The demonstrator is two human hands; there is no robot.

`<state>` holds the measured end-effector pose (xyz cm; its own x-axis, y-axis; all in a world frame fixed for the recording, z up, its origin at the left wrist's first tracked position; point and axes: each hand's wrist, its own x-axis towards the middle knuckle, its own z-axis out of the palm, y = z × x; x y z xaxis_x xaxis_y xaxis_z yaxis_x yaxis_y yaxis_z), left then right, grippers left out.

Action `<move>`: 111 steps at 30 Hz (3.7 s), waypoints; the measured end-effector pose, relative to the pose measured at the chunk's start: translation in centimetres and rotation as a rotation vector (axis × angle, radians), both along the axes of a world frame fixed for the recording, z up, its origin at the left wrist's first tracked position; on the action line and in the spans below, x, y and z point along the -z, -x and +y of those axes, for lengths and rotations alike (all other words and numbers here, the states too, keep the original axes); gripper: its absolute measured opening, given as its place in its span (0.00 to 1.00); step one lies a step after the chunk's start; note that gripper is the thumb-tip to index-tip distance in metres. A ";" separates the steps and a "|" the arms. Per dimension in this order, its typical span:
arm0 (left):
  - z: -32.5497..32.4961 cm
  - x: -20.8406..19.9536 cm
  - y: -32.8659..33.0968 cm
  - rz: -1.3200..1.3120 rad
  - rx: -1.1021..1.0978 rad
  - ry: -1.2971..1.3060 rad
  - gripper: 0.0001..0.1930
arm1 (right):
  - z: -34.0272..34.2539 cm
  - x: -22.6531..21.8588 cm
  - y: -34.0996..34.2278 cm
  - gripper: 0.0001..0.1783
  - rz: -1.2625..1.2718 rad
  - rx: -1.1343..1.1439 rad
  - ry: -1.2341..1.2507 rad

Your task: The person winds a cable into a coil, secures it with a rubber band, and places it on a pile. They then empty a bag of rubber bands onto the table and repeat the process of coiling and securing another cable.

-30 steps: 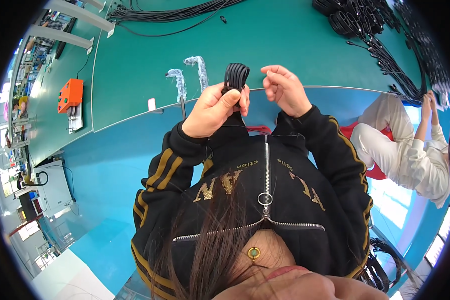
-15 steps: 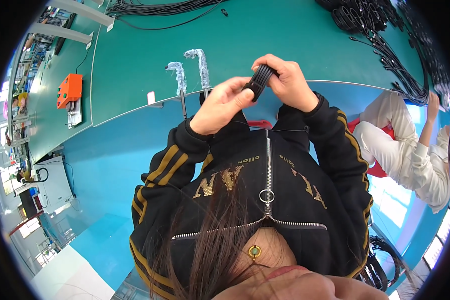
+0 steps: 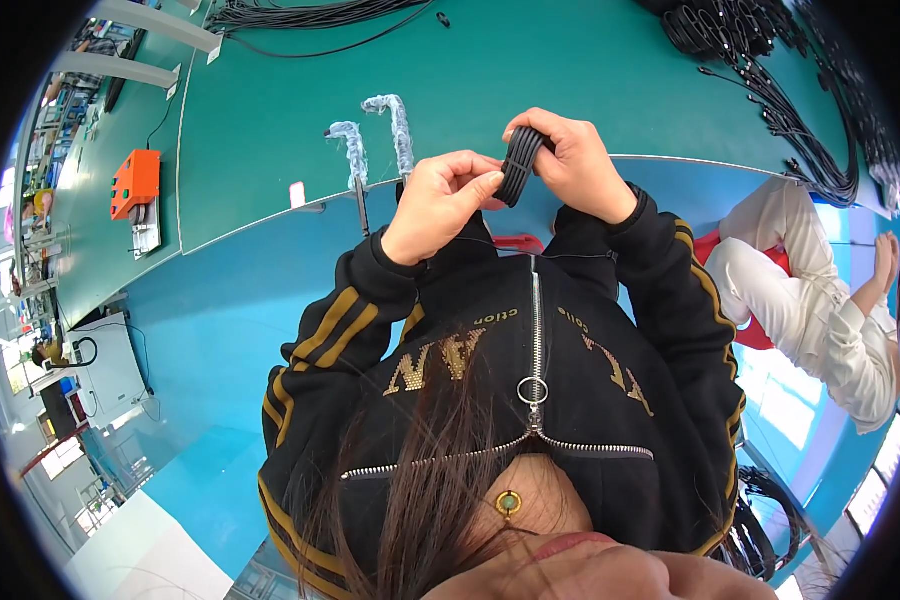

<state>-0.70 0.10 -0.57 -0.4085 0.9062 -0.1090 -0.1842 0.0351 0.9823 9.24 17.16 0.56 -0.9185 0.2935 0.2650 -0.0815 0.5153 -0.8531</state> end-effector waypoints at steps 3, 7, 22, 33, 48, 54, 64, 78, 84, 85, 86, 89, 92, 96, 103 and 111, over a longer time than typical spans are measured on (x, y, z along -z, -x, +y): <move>-0.1 -0.4 -1.1 0.259 -0.052 0.061 0.09 | -0.1 0.7 0.1 0.10 0.051 0.059 -0.021; 0.1 -0.8 -2.8 0.832 -0.164 -0.140 0.13 | -0.5 0.5 0.3 0.08 0.034 0.112 0.020; 1.8 1.0 -3.7 1.082 -0.351 -0.094 0.18 | -2.2 2.2 -1.5 0.25 0.064 0.040 0.861; 1.8 1.3 -3.4 0.957 -0.171 -0.066 0.13 | 24.9 0.2 -7.1 0.31 -0.071 0.829 -0.280; 1.8 2.0 -2.8 0.944 -0.117 0.060 0.09 | 37.7 3.1 -6.6 0.22 -0.339 0.979 -0.538; 1.8 2.4 -2.8 0.929 -0.078 0.068 0.09 | 36.8 3.9 -6.7 0.18 -0.187 1.012 -0.577; 1.0 2.7 -2.6 0.944 -0.066 0.064 0.10 | 35.9 4.1 -7.0 0.15 -0.141 1.041 -0.499; 0.2 3.4 -2.5 0.954 -0.051 0.068 0.09 | 34.7 5.4 -6.0 0.27 -0.368 1.108 -0.707; 0.6 3.5 -2.7 0.964 -0.038 0.072 0.09 | 33.5 4.2 -6.6 0.26 -0.377 1.147 -0.772; 0.7 3.5 -2.7 0.967 -0.037 0.072 0.09 | 33.5 4.0 -7.1 0.24 -0.441 1.131 -0.832; 0.8 3.6 -2.8 0.970 -0.035 0.072 0.09 | 33.4 3.8 -7.6 0.21 -0.506 1.113 -0.891; 0.9 3.8 -2.8 0.980 -0.024 0.071 0.09 | 33.4 4.2 -7.9 0.18 -0.553 1.039 -0.997; 1.4 3.7 -3.0 0.987 -0.010 0.051 0.09 | 33.3 4.6 -7.7 0.16 -0.512 0.941 -1.092; 1.6 3.6 -3.3 0.996 0.003 0.026 0.09 | 33.7 5.2 -6.2 0.14 -0.591 1.093 -1.117; 0.9 3.7 -3.4 0.990 0.009 0.037 0.10 | 33.2 4.2 -5.1 0.11 -0.582 1.082 -1.065; 0.9 4.2 -3.5 0.966 0.026 0.052 0.10 | 33.5 3.7 -9.7 0.27 -0.356 1.079 -0.715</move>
<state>2.81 1.03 -4.79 -0.3227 0.9198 0.2232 0.7032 0.0751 0.7071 18.93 50.62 -3.10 -0.3682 0.8079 0.4602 0.8136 0.5195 -0.2610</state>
